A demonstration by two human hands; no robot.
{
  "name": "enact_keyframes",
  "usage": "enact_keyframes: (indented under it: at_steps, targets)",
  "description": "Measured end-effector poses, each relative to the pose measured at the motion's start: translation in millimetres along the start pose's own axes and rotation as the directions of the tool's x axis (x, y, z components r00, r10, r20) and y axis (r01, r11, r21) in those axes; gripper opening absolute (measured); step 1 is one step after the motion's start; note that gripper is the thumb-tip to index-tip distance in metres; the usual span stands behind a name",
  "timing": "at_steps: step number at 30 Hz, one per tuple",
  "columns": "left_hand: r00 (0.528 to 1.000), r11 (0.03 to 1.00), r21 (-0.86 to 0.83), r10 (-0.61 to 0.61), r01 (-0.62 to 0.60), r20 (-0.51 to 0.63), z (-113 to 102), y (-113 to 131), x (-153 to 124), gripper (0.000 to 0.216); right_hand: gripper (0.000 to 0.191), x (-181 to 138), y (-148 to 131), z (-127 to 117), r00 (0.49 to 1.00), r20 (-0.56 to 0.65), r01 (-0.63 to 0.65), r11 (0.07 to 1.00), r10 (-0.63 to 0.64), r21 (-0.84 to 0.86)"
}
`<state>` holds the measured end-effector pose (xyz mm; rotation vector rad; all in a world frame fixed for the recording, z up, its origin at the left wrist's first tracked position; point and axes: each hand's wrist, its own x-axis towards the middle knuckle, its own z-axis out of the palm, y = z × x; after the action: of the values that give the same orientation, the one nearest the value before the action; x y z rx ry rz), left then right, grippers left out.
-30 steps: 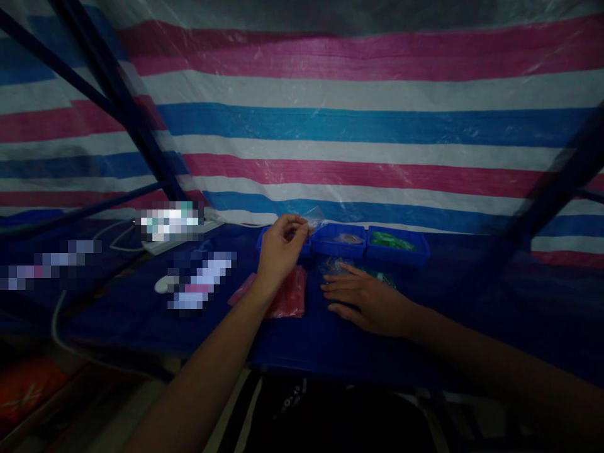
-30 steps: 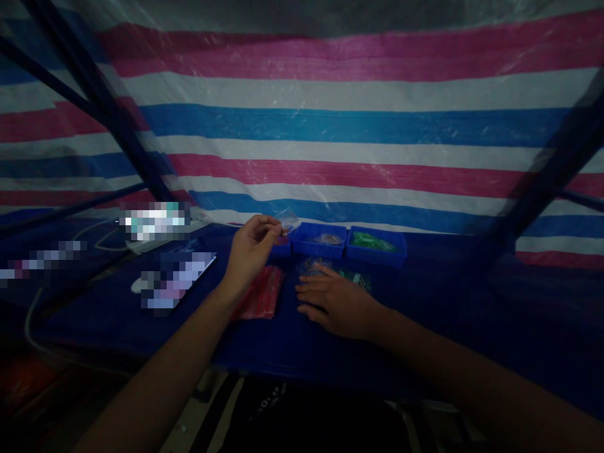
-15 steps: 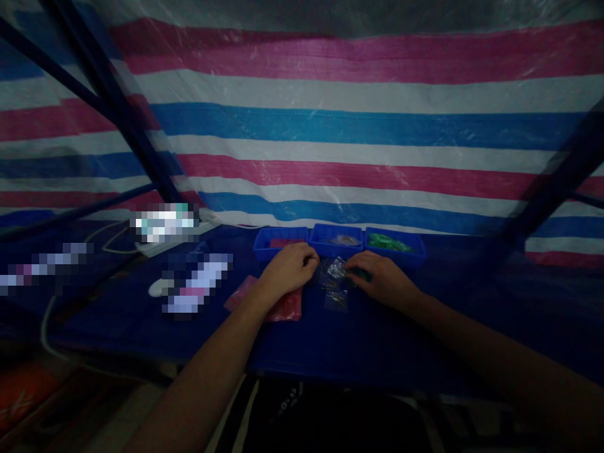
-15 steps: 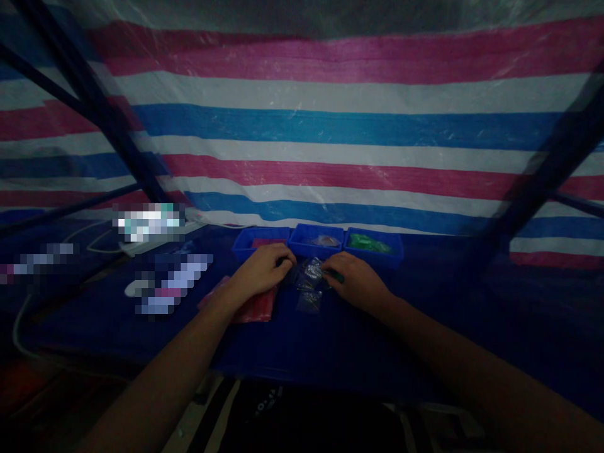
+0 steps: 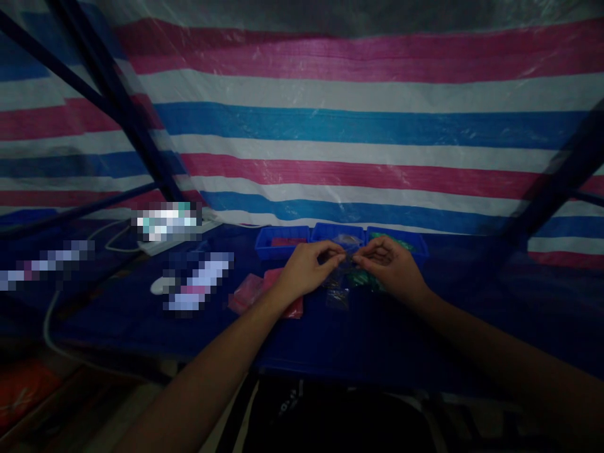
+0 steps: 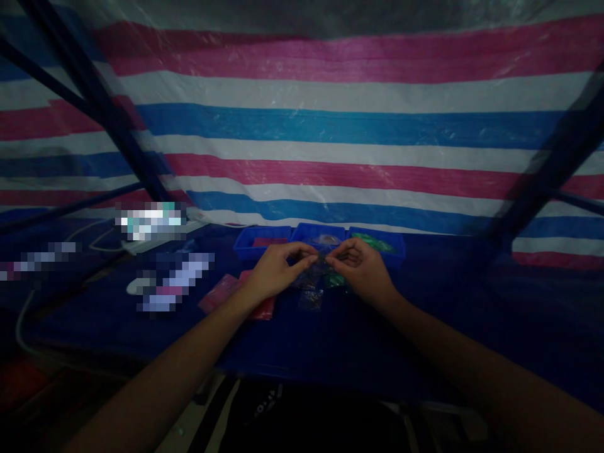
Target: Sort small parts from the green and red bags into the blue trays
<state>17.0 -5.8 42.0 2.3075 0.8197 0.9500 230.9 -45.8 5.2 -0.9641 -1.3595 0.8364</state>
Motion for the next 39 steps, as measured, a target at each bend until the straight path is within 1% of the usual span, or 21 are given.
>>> enact_keyframes:
  at_steps: [3,6,11,13,16,19,23,27,32,39]
  targets:
    - [0.999,0.999,-0.04,0.002,-0.003,-0.035,2.9,0.1,-0.7,0.018,0.037,-1.6,-1.9,2.9,1.0,0.021,-0.023,0.998,0.022,0.063]
    - [0.999,0.998,-0.051,0.023,-0.024,-0.027,4.4,1.8,-1.5,0.016,0.037,-3.3,0.4,4.2,0.998,0.06,-0.007,0.999,0.004,0.051]
    - [0.99,0.99,0.014,0.138,-0.138,-0.004,7.1,10.3,-2.7,0.01,0.032,-7.8,1.9,8.3,0.988,0.146,0.056,0.997,-0.049,-0.047]
    - [0.983,0.982,0.043,0.182,-0.182,-0.004,8.5,13.9,-3.1,0.009,0.032,-9.8,-1.3,11.4,0.985,0.162,0.064,0.997,-0.055,-0.051]
    - [0.976,0.975,0.049,0.216,-0.215,-0.011,10.8,17.6,-3.8,0.01,0.033,-11.8,-7.1,15.8,0.987,0.156,0.045,0.999,-0.041,-0.018]
    - [0.975,0.973,0.052,0.224,-0.223,-0.008,13.1,19.2,-4.8,0.007,0.033,-12.1,-9.6,17.5,0.986,0.166,0.03,1.0,-0.029,-0.006]
    - [0.969,0.969,0.035,0.243,-0.244,0.036,15.2,18.7,-5.6,0.005,0.033,-11.5,-8.8,15.2,0.982,0.189,0.019,0.999,-0.01,-0.043]
    - [0.964,0.964,0.045,0.259,-0.262,0.058,16.2,17.9,-5.3,0.006,0.032,-11.7,-10.2,12.8,0.98,0.2,0.017,0.999,-0.011,-0.031]
    - [0.967,0.966,0.056,0.249,-0.252,0.057,15.6,20.2,-5.2,0.004,0.031,-11.6,-13.8,12.5,0.979,0.201,0.024,0.999,-0.017,-0.033]
    - [0.978,0.976,0.07,0.205,-0.208,0.046,14.9,20.2,-5.8,0.004,0.027,-13.4,-15.6,12.9,0.98,0.198,0.021,0.999,-0.014,-0.03]
